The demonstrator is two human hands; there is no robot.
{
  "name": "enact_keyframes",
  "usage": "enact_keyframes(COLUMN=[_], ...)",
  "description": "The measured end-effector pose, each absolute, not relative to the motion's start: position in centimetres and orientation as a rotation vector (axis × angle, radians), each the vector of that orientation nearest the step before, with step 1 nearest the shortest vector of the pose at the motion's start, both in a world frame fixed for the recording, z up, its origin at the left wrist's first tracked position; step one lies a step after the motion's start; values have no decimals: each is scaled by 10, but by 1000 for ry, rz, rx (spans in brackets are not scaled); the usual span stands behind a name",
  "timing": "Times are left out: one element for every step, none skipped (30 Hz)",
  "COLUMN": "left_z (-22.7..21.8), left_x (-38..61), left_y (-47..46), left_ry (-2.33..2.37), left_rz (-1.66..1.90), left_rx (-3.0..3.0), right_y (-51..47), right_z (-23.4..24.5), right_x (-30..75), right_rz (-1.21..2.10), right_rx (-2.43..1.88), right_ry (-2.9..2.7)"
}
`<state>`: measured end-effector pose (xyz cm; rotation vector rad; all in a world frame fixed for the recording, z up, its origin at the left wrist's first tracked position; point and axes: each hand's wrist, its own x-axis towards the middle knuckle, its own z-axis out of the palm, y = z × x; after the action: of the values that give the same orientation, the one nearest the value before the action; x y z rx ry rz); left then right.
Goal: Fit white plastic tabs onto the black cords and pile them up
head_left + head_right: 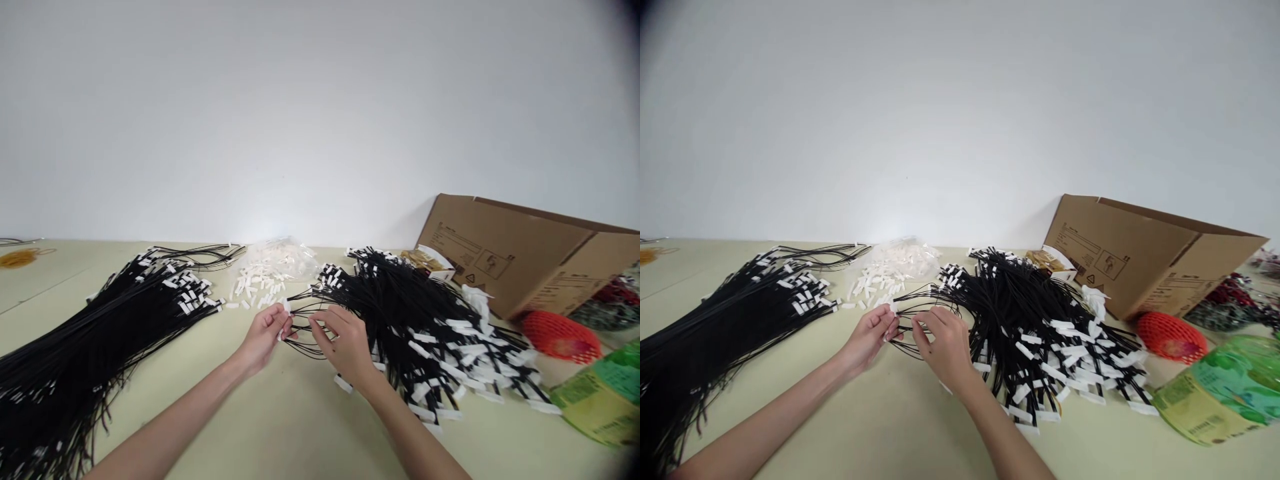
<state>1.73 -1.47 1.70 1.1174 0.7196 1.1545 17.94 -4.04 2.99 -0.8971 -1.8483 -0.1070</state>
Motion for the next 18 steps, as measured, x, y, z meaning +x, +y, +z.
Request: enact_keyframes(left_z=[17, 17, 17, 17, 17, 16, 16, 15, 14, 14, 13, 13, 13, 13, 13, 13, 13, 13], left_x=[17, 17, 17, 17, 17, 16, 16, 16, 16, 16, 15, 15, 15, 15, 16, 16, 16, 16], left_y=[-15, -14, -14, -14, -13, -13, -13, -12, -12, -12, -11, -11, -11, -12, -12, -12, -12, -13], left_ry=[720, 719, 716, 711, 707, 704, 703, 701, 700, 698, 696, 694, 691, 690, 689, 689, 688, 688], left_rz=[1156, 1158, 1160, 1161, 1161, 1160, 1159, 1158, 1158, 1157, 1156, 1156, 1157, 1158, 1157, 1156, 1155, 1154], left_rx=[1119, 1120, 1123, 1126, 1131, 1136, 1142, 1148, 1154, 1157, 1158, 1157, 1154, 1150, 1148, 1147, 1147, 1148], right_y=[-40, -41, -41, -41, -41, -41, -40, -40, -40, -40, -40, -40, -40, -39, -39, -39, -39, -39], right_z=[30, 30, 30, 30, 29, 29, 29, 29, 29, 29, 29, 28, 28, 28, 28, 28, 29, 29], right_x=[179, 179, 179, 179, 179, 178, 178, 178, 178, 178, 178, 178, 178, 178, 178, 178, 178, 178], right_rz=[-105, -103, -98, -91, -79, -62, -44, -26, -13, -5, -2, -2, -5, -6, -4, 2, 8, 14], right_rx=[-902, -909, -915, -921, -924, -924, -922, -919, -919, -920, -922, -927, -932, -938, -944, -948, -951, -953], right_ry=[-1848, -1846, -1841, -1834, -1826, -1819, -1811, -1803, -1794, -1788, -1786, -1789, -1795, -1800, -1803, -1804, -1803, -1798])
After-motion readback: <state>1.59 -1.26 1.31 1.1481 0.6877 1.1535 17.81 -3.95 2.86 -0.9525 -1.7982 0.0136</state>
